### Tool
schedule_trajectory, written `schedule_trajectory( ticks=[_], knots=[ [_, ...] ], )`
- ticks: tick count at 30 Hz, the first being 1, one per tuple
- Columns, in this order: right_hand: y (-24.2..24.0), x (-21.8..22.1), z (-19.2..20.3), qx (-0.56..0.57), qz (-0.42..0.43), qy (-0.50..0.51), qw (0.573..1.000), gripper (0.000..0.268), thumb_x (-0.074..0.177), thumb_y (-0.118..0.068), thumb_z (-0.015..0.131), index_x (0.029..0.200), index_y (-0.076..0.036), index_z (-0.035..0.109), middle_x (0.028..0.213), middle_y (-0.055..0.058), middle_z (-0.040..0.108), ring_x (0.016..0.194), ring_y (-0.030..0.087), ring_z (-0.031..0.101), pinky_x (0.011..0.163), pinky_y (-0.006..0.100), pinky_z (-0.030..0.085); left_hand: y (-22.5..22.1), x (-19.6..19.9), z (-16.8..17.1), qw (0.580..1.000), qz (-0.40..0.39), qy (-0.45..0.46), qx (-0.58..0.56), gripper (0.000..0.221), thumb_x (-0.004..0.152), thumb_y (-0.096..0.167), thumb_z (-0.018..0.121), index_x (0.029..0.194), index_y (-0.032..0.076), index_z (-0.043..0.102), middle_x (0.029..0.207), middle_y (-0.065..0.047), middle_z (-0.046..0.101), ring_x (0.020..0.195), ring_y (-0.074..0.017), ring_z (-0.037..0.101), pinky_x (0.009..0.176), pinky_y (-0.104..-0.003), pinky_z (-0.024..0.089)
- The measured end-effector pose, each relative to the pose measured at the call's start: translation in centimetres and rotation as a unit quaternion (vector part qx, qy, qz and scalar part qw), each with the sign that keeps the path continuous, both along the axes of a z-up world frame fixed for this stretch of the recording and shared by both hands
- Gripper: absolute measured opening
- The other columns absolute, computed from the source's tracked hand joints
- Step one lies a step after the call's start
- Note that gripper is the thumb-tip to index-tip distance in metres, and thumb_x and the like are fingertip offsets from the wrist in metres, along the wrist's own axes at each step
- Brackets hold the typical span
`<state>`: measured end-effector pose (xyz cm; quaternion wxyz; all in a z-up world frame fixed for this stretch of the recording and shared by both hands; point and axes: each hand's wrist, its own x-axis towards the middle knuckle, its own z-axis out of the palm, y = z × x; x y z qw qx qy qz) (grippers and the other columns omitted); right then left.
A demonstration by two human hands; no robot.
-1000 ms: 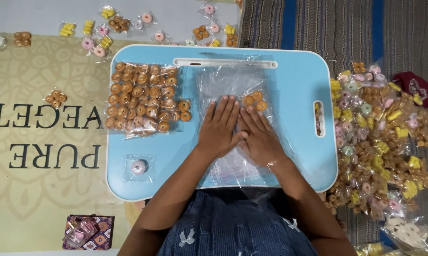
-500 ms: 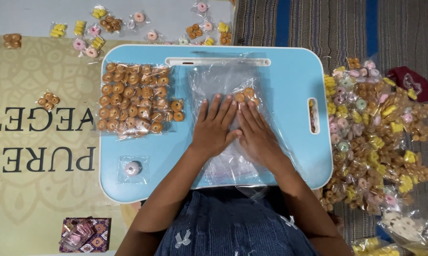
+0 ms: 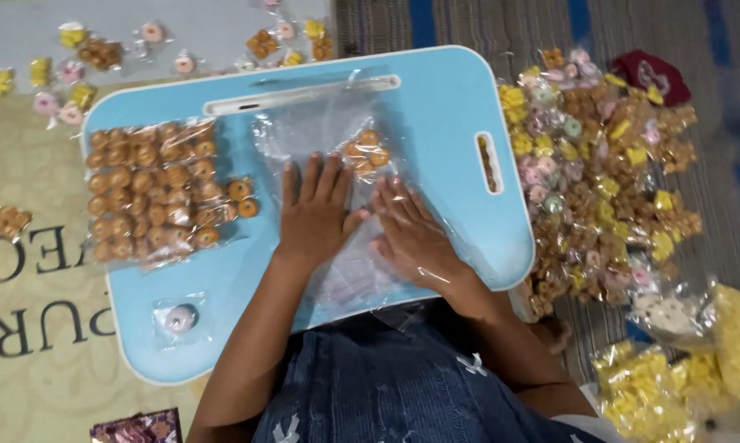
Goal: Packing small brown donut-shaped items into clear plastic bags.
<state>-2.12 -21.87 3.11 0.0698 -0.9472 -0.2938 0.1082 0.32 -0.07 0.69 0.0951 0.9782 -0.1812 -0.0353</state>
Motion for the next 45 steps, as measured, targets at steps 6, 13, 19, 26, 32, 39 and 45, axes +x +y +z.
schedule_trajectory(
  ticks=[6,13,19,26,32,39,45],
  knots=[
    [-8.1,-5.5,8.2,0.161,0.041,0.256,0.952,0.063,0.103,-0.031,0.056,0.156,-0.002,0.036,0.163,0.024,0.029,0.144,0.047,0.029,0.116,0.055,0.031,-1.8,0.5,1.7,0.998,0.010,-0.052,0.039,0.085,0.092,0.071,0.050,0.151,0.010,0.046,0.163,-0.011,0.033,0.155,-0.0375,0.018,0.125,-0.063,0.008],
    [-28.7,-1.2,-3.3,0.502,-0.476,-0.037,0.721,0.029,0.115,-0.009,0.044,0.134,-0.007,0.066,0.096,0.017,0.071,0.074,0.028,0.072,0.062,0.038,0.061,-1.4,-0.1,0.3,0.977,0.002,-0.215,0.002,0.084,0.097,0.071,0.038,0.148,0.006,0.053,0.141,-0.013,0.050,0.137,-0.0357,0.044,0.113,-0.057,0.034],
    [-40.1,-0.7,-21.2,-0.078,-0.567,-0.047,0.818,0.064,0.097,-0.023,0.062,0.158,-0.034,0.045,0.155,0.002,0.045,0.129,0.032,0.057,0.095,0.055,0.054,-1.1,0.1,2.4,0.997,0.008,-0.072,-0.018,0.086,0.090,0.065,0.060,0.154,0.008,0.048,0.144,-0.012,0.046,0.142,-0.0359,0.034,0.116,-0.062,0.027],
    [-31.3,-3.1,-22.1,0.066,-0.604,-0.002,0.794,0.072,0.101,-0.043,0.062,0.159,-0.008,0.040,0.167,0.018,0.027,0.149,0.043,0.035,0.120,0.053,0.040,-1.1,1.4,3.7,1.000,0.016,-0.019,0.006,0.080,0.089,0.059,0.066,0.152,0.012,0.051,0.146,-0.011,0.045,0.144,-0.0346,0.034,0.116,-0.062,0.029],
    [-27.0,-3.1,-18.8,0.220,-0.816,-0.043,0.533,0.042,0.090,-0.069,0.046,0.112,-0.040,0.066,0.127,-0.010,0.059,0.128,0.019,0.047,0.111,0.036,0.036,-0.7,3.0,4.0,0.992,0.014,0.123,0.033,0.079,0.089,0.039,0.062,0.160,0.019,0.035,0.163,-0.004,0.027,0.156,-0.0289,0.015,0.125,-0.060,0.009],
    [-37.0,-2.4,-27.1,-0.143,-0.626,0.073,0.763,0.027,0.094,-0.049,0.064,0.118,-0.044,0.076,0.116,0.002,0.073,0.110,0.036,0.068,0.084,0.054,0.056,-1.9,1.3,3.1,0.998,0.032,0.057,0.004,0.090,0.094,0.070,0.048,0.159,0.011,0.029,0.165,-0.011,0.022,0.157,-0.0354,0.010,0.124,-0.065,0.005],
    [-31.8,-3.0,-20.2,0.238,-0.694,-0.185,0.653,0.022,0.091,-0.023,0.084,0.103,-0.017,0.066,0.094,0.006,0.071,0.083,0.024,0.068,0.070,0.040,0.057,-1.7,1.1,3.2,0.998,0.025,0.062,0.000,0.091,0.097,0.075,0.035,0.162,0.012,0.026,0.168,-0.012,0.019,0.157,-0.0353,0.005,0.124,-0.064,-0.001]
  ],
)
